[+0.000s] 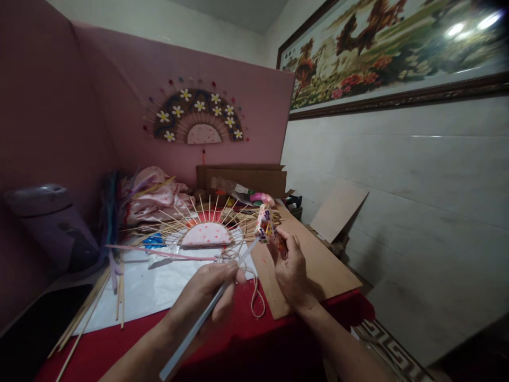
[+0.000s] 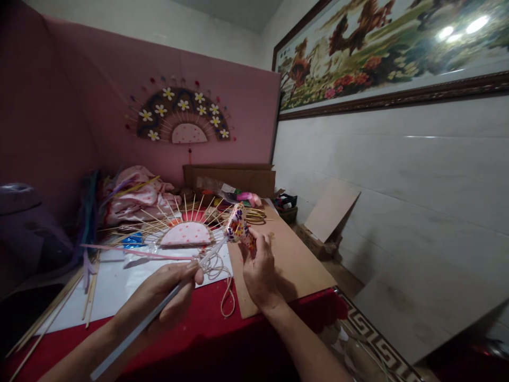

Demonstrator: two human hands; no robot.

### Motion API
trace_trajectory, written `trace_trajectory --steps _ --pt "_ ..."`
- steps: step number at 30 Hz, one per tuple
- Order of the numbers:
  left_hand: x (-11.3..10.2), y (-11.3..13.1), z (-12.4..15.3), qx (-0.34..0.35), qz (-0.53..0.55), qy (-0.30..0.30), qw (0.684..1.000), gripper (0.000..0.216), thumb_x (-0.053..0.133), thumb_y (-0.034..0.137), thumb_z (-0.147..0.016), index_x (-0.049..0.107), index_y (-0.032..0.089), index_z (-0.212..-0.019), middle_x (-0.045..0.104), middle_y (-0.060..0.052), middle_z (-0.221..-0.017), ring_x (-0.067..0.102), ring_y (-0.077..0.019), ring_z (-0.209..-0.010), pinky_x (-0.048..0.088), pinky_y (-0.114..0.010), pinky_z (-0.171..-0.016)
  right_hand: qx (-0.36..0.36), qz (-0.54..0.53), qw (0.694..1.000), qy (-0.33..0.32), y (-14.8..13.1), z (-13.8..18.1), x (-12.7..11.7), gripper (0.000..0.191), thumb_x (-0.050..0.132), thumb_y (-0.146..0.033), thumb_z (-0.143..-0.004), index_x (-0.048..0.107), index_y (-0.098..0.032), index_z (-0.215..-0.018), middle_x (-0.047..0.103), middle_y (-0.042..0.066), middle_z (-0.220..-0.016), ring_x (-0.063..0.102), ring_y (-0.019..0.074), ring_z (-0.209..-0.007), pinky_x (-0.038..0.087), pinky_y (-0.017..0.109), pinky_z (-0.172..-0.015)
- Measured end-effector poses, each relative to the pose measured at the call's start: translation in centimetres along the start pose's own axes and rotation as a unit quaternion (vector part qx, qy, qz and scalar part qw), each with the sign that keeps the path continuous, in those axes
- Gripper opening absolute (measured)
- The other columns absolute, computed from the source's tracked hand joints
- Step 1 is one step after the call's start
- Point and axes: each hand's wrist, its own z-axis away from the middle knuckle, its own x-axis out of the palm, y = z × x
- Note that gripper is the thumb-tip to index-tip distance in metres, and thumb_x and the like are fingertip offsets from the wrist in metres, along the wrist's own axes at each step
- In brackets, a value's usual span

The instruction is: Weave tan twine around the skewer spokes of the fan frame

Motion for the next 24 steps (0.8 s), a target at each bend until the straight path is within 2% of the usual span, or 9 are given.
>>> trace_trajectory --steps 3,6,9,14,20,24 --pt "0.0 -0.2 0.0 -0.001 0.037 -0.009 0.999 0.023 0.052 0.035 -0.081 0.061 0.015 -0.073 0.033 0.009 -0.026 0.018 -0.0045 -0.022 0.018 -0.017 -0.027 -0.031 0.020 0.999 0.010 -0.2 0.0 -0.2 0.027 0.050 -0.027 -0.087 0.048 -0.018 -0.112 0.056 0.012 -0.101 0.054 0.0239 -0.095 0.046 0.041 -0.081" --pt "0.2 -0.8 -0.1 0.000 0.002 0.007 1.000 0.025 0.052 0.036 -0.082 0.060 0.015 -0.070 0.039 0.007 -0.026 0.023 -0.0051 -0.023 0.020 -0.018 -0.029 -0.043 0.029 0.999 0.013 -0.7 0.0 -0.3 0.027 0.049 -0.025 -0.087 0.048 -0.017 -0.113 0.055 0.012 -0.101 0.053 0.0236 -0.096 0.047 0.041 -0.082" --pt "0.4 -1.6 -0.1 0.008 -0.022 0.016 1.000 0.028 0.051 0.038 -0.083 0.060 0.015 -0.069 0.043 0.005 -0.027 0.026 -0.0047 -0.024 0.016 -0.018 -0.030 -0.052 0.040 0.998 0.019 -1.2 0.0 -0.6 0.027 0.048 -0.024 -0.087 0.048 -0.016 -0.114 0.055 0.012 -0.101 0.053 0.0237 -0.096 0.047 0.042 -0.082" --pt "0.4 -2.4 0.1 0.014 -0.050 0.023 0.998 0.027 0.051 0.039 -0.084 0.058 0.016 -0.070 0.042 0.005 -0.028 0.025 -0.0041 -0.024 0.010 -0.018 -0.031 -0.074 0.051 0.996 0.023 -1.8 0.2 -0.9 0.028 0.047 -0.022 -0.088 0.047 -0.019 -0.115 0.054 0.011 -0.102 0.053 0.0242 -0.098 0.046 0.043 -0.083" --pt "0.1 -2.7 0.0 0.035 -0.071 0.033 0.996 0.030 0.051 0.041 -0.083 0.059 0.016 -0.069 0.040 0.006 -0.029 0.023 -0.0035 -0.025 0.010 -0.019 -0.032 -0.061 0.025 0.998 0.011 -2.1 0.3 -1.1 0.028 0.048 -0.020 -0.086 0.048 -0.020 -0.114 0.052 0.010 -0.100 0.053 0.0227 -0.095 0.047 0.039 -0.081" --pt "0.0 -2.4 -0.1 0.037 -0.057 0.025 0.997 0.031 0.055 0.043 -0.079 0.060 0.015 -0.066 0.036 0.007 -0.027 0.022 -0.0033 -0.025 0.010 -0.019 -0.032 -0.021 -0.028 0.999 -0.010 -1.9 0.3 -1.0 0.027 0.050 -0.021 -0.086 0.048 -0.020 -0.112 0.053 0.010 -0.103 0.053 0.0226 -0.098 0.045 0.038 -0.084"
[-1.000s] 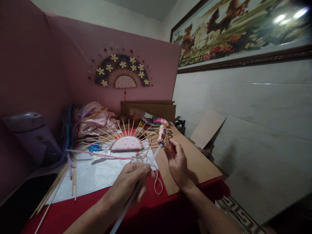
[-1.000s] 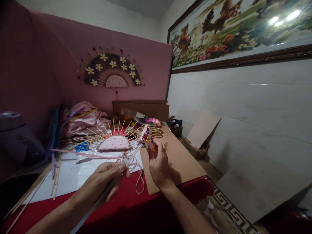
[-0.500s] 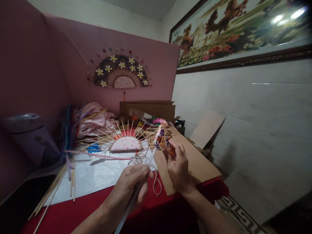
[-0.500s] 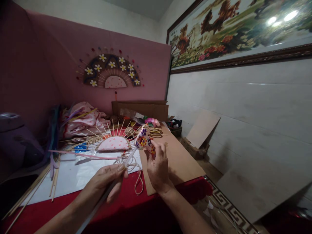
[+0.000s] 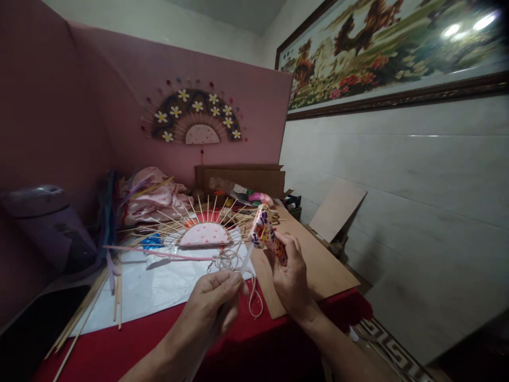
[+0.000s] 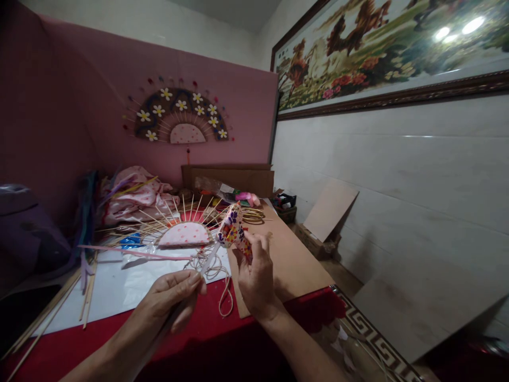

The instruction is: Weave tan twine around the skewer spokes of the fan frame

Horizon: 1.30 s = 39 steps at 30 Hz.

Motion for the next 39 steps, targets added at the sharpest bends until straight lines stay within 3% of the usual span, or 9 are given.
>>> trace_trajectory --steps 6,9,11,13,17,24,30,35,39 --pt "1.1 1.4 0.4 -0.039 0.030 -0.031 0.998 0.033 0.049 0.044 -0.083 0.063 0.014 -0.086 0.053 0.001 -0.037 0.033 -0.0053 -0.026 0.017 -0.018 -0.031 0.166 -0.203 0.958 -0.113 0.8 0.0 0.8 0.029 0.053 -0.035 -0.084 0.048 -0.020 -0.109 0.057 0.008 -0.106 0.056 0.0202 -0.096 0.046 0.034 -0.083" --pt "0.6 1.3 -0.3 -0.039 0.028 -0.038 0.998 0.035 0.046 0.044 -0.084 0.060 0.013 -0.094 0.059 -0.002 -0.044 0.041 -0.0085 -0.027 0.020 -0.019 -0.029 0.237 -0.276 0.923 -0.125 1.1 -0.2 1.0 0.032 0.058 -0.041 -0.079 0.051 -0.020 -0.102 0.059 0.005 -0.092 0.057 0.0165 -0.079 0.047 0.027 -0.066" --pt "-0.7 1.0 -1.4 -0.032 0.019 0.006 0.999 0.026 0.057 0.036 -0.078 0.059 0.013 -0.089 0.062 -0.003 -0.050 0.048 -0.0101 -0.031 0.025 -0.018 -0.030 0.282 -0.308 0.901 -0.118 1.4 -0.5 0.8 0.032 0.061 -0.043 -0.076 0.052 -0.020 -0.097 0.056 0.001 -0.078 0.051 0.0121 -0.062 0.042 0.022 -0.051" --pt "-2.4 0.8 -2.7 -0.008 0.037 0.113 0.993 0.015 0.066 0.020 -0.069 0.058 0.013 -0.079 0.065 -0.005 -0.058 0.056 -0.0114 -0.041 0.036 -0.018 -0.036 0.307 -0.337 0.882 -0.120 1.8 -1.1 0.5 0.031 0.062 -0.042 -0.075 0.053 -0.019 -0.093 0.051 -0.002 -0.070 0.045 0.0092 -0.054 0.037 0.020 -0.046" --pt "-5.7 1.4 -4.7 0.040 0.190 0.306 0.932 0.023 0.060 -0.002 -0.064 0.057 0.012 -0.081 0.066 -0.006 -0.064 0.065 -0.0163 -0.057 0.050 -0.024 -0.054 0.301 -0.372 0.866 -0.146 2.8 -2.2 -0.3 0.032 0.066 -0.042 -0.072 0.052 -0.019 -0.088 0.047 -0.004 -0.068 0.042 0.0075 -0.051 0.036 0.020 -0.044" --pt "-8.2 2.6 -7.1 -0.041 0.287 0.347 0.892 0.031 0.041 -0.007 -0.073 0.052 0.012 -0.096 0.061 -0.012 -0.081 0.064 -0.0190 -0.065 0.051 -0.024 -0.046 0.323 -0.374 0.859 -0.133 3.8 -2.4 0.1 0.032 0.068 -0.040 -0.071 0.048 -0.018 -0.084 0.049 -0.004 -0.066 0.040 0.0054 -0.047 0.032 0.016 -0.039" --pt "-8.9 2.6 -8.8 -0.074 0.338 0.356 0.868 0.031 0.041 -0.001 -0.082 0.051 0.014 -0.107 0.056 -0.015 -0.102 0.063 -0.0180 -0.078 0.052 -0.023 -0.051 0.355 -0.405 0.837 -0.094 4.7 -2.0 0.6 0.033 0.070 -0.038 -0.068 0.049 -0.017 -0.083 0.050 -0.004 -0.067 0.039 0.0047 -0.046 0.032 0.016 -0.038" --pt "-8.3 2.9 -9.7 -0.072 0.327 0.368 0.867 0.033 0.053 0.028 -0.085 0.052 0.016 -0.116 0.056 -0.009 -0.114 0.058 -0.0204 -0.093 0.051 -0.040 -0.074 0.385 -0.418 0.819 -0.077 5.3 -1.5 0.8 0.033 0.071 -0.036 -0.067 0.048 -0.017 -0.081 0.050 -0.004 -0.069 0.040 0.0044 -0.048 0.031 0.015 -0.038" --pt "-7.9 3.0 -10.7 -0.041 0.297 0.380 0.875 0.035 0.053 0.032 -0.085 0.052 0.017 -0.117 0.055 -0.009 -0.117 0.057 -0.0218 -0.096 0.049 -0.043 -0.078 0.387 -0.422 0.817 -0.073 5.3 -1.3 0.8 0.034 0.072 -0.037 -0.066 0.047 -0.018 -0.080 0.051 -0.004 -0.069 0.039 0.0044 -0.047 0.031 0.015 -0.038"
